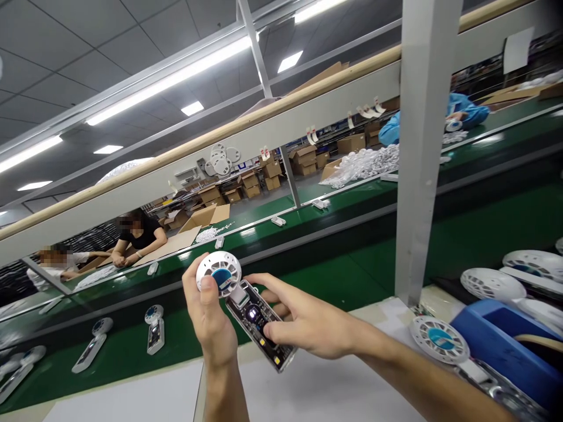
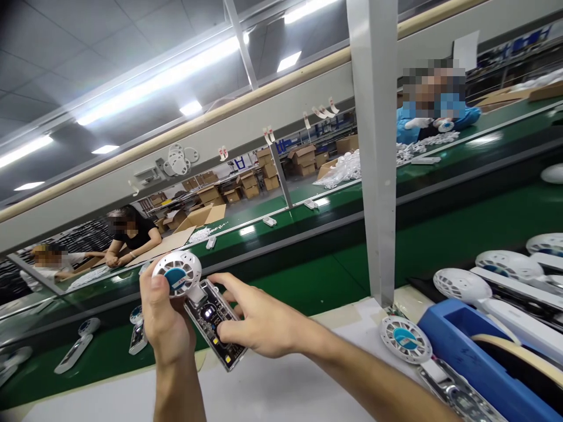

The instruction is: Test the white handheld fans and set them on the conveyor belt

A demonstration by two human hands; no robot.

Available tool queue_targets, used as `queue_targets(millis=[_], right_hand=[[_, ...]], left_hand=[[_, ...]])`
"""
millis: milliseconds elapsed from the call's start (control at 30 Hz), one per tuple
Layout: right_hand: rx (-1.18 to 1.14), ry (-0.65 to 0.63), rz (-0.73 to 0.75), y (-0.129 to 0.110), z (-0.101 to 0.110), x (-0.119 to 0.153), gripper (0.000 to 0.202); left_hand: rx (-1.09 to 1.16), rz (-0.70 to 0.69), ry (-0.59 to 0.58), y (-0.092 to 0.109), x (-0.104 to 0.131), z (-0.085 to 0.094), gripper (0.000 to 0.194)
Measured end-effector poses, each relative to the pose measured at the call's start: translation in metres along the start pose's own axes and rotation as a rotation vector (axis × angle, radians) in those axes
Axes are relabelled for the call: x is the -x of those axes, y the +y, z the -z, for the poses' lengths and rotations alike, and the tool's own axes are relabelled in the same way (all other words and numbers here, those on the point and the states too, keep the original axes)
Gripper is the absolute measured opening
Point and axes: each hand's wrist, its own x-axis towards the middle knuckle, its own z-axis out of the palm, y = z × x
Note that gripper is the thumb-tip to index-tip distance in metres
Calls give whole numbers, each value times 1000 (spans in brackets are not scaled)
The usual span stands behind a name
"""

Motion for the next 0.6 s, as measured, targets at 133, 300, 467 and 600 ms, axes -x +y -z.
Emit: queue_targets(millis=[133,300,467,600], right_hand=[[7,-29,-4,2,1,-1,70],[7,-36,-36,2,1,-2,73],[29,-23,-33,2,-1,-2,73],[19,-12,-10,0,-5,0,70]], left_hand=[[53,51,15,-1,-2,0,46],[81,79,-1,-3,-4,1,47],[35,43,-11,-3,-4,3,47],[-35,-18,-20,1,-2,5,48]])
